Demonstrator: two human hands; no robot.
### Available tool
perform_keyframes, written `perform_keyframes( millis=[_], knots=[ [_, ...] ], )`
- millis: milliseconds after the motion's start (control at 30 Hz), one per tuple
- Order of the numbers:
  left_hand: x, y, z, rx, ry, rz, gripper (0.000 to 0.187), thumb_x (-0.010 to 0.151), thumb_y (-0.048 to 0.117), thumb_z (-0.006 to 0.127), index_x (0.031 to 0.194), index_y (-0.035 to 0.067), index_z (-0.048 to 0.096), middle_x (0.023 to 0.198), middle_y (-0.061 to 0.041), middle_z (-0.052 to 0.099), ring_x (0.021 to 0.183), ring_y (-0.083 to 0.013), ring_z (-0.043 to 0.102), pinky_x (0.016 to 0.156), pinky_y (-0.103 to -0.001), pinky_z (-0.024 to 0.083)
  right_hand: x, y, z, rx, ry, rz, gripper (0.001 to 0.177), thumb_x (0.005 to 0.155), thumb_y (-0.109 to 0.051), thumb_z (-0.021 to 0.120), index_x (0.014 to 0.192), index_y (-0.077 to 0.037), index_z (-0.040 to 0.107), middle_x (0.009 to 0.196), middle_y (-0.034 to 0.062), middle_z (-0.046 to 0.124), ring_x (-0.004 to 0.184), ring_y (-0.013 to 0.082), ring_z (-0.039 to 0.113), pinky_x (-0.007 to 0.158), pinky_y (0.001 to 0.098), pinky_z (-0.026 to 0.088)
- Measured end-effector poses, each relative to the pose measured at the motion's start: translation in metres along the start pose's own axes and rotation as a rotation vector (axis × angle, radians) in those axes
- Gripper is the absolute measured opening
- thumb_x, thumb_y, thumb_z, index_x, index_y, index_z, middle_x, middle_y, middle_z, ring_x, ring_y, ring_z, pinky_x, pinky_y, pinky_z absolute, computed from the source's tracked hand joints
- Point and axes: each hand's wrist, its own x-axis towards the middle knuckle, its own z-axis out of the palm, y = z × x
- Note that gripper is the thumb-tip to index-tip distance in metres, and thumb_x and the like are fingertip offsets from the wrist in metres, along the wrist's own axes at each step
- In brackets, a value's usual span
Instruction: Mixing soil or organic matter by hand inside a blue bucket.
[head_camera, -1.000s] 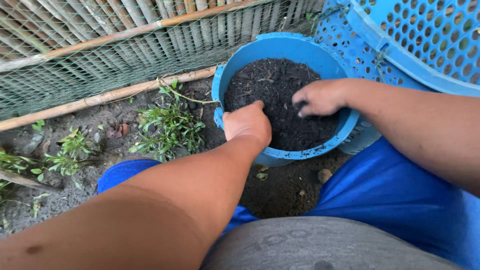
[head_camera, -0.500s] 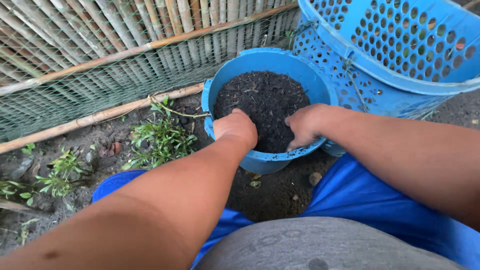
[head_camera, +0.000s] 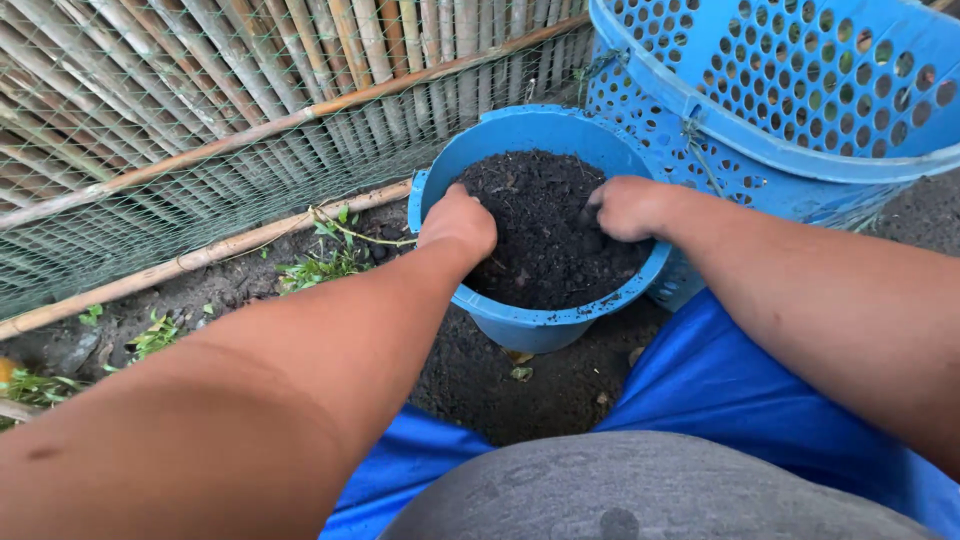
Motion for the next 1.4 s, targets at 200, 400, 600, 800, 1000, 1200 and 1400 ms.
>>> perform_keyframes(
  millis=[200,400,600,800,1000,1200,1400],
  knots=[
    [0.015,-0.018,0.030,0.484,-0.202,0.274,0.043,0.091,0.017,0.057,0.132,0.007,0.058,0.134,-0.020,0.065,0.125,-0.0370,0.063,0.103,-0.047,0.052,-0.003,-0.021,0.026,-0.658,-0.208,-0.154,0.052,0.088,-0.050,0.073,0.113,-0.005,0.079,0.116,0.0192,0.075,0.113,0.0368,0.069,0.100,0.0443,0.055],
    [-0.042,-0.017,0.007,0.230,-0.005,0.119,0.035,0.105,0.038,0.044,0.119,0.012,0.064,0.115,-0.022,0.071,0.111,-0.0436,0.067,0.098,-0.053,0.051,-0.004,-0.032,-0.012,0.328,-0.001,0.310,0.065,0.091,-0.051,0.071,0.145,-0.021,0.051,0.119,0.0200,0.072,0.115,0.0337,0.065,0.099,0.0524,0.049],
    [-0.039,-0.016,0.008,0.018,0.160,0.040,0.037,0.105,0.041,0.040,0.113,0.013,0.063,0.107,-0.022,0.073,0.105,-0.0455,0.067,0.095,-0.056,0.050,0.047,-0.032,-0.021,0.098,0.138,0.129,0.042,0.101,-0.037,0.061,0.139,-0.019,0.069,0.114,0.0215,0.073,0.099,0.0399,0.068,0.081,0.0559,0.054],
    [-0.035,-0.017,0.011,0.074,0.112,0.060,0.035,0.105,0.039,0.041,0.111,0.014,0.064,0.105,-0.019,0.075,0.104,-0.0424,0.069,0.095,-0.054,0.050,0.122,-0.002,0.014,-0.195,0.075,0.052,0.049,0.101,-0.029,0.062,0.142,-0.006,0.052,0.122,0.0291,0.067,0.105,0.0466,0.068,0.081,0.0553,0.057],
    [-0.034,-0.016,0.009,0.055,0.097,0.072,0.035,0.104,0.041,0.042,0.111,0.015,0.064,0.106,-0.018,0.075,0.104,-0.0420,0.069,0.095,-0.053,0.050,0.090,-0.023,-0.016,-0.197,0.141,0.127,0.055,0.101,-0.040,0.064,0.138,-0.002,0.052,0.128,0.0286,0.063,0.113,0.0474,0.062,0.091,0.0532,0.051],
    [-0.040,-0.019,0.003,-0.023,0.115,0.113,0.041,0.104,0.046,0.041,0.112,0.015,0.065,0.109,-0.020,0.073,0.106,-0.0434,0.067,0.096,-0.054,0.049,0.070,-0.048,-0.070,-0.278,-0.209,0.101,0.036,0.096,-0.041,0.067,0.120,-0.016,0.075,0.110,0.0125,0.073,0.090,0.0299,0.063,0.075,0.0501,0.051],
    [0.047,-0.045,-0.037,-0.293,0.375,-0.036,0.051,0.105,0.046,0.037,0.126,0.005,0.059,0.126,-0.027,0.066,0.120,-0.0462,0.061,0.104,-0.052,0.048,0.056,-0.148,-0.100,0.872,-0.098,-0.305,0.060,0.090,-0.054,0.055,0.143,-0.026,0.060,0.145,0.0012,0.064,0.121,0.0185,0.065,0.083,0.0465,0.054]
  ],
)
